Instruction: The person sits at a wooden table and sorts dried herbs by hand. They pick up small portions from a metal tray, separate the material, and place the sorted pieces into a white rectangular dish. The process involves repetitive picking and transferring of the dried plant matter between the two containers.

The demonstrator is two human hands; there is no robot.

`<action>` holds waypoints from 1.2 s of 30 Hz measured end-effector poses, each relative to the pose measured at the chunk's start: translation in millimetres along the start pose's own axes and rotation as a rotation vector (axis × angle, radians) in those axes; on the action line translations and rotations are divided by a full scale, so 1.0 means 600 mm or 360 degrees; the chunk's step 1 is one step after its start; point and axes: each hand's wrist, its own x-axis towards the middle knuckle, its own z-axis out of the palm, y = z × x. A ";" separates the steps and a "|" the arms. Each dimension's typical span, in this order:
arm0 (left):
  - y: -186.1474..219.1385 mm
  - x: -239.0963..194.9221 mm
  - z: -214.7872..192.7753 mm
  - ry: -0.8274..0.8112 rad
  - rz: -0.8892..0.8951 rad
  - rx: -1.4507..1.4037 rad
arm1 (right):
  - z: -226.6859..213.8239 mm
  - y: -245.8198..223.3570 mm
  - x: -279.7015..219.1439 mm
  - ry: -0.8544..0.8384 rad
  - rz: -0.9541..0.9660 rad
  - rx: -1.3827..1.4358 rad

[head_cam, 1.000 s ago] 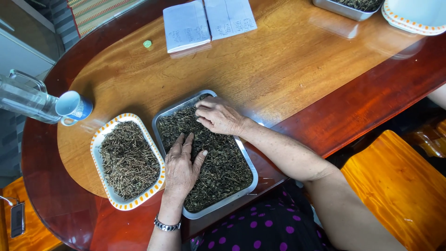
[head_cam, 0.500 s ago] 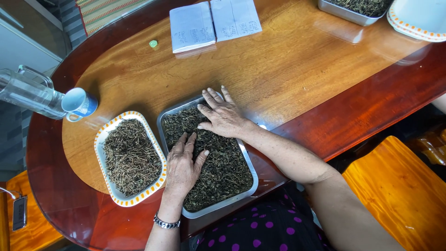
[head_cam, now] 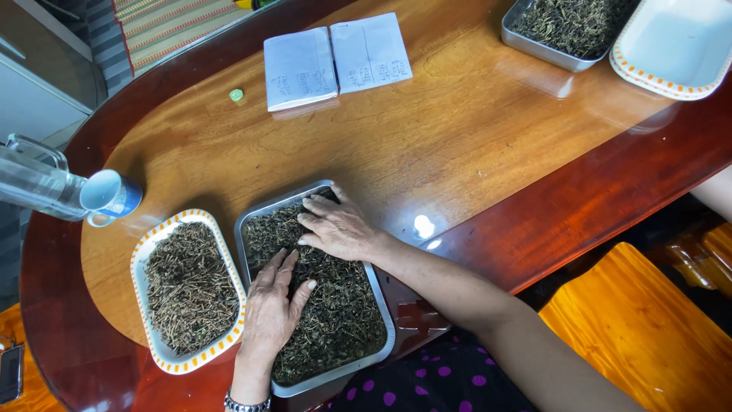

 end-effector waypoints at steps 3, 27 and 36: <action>0.002 0.001 -0.002 -0.0029 -0.0019 0.0006 | 0.011 0.005 -0.006 0.0159 -0.0029 0.0089; 0.008 -0.001 -0.003 0.0520 0.0024 -0.0632 | -0.079 -0.025 -0.020 -0.0396 -0.0034 0.0385; 0.003 -0.002 0.000 0.0455 -0.0044 -0.0617 | -0.119 -0.082 -0.021 -0.0681 -0.0108 0.0400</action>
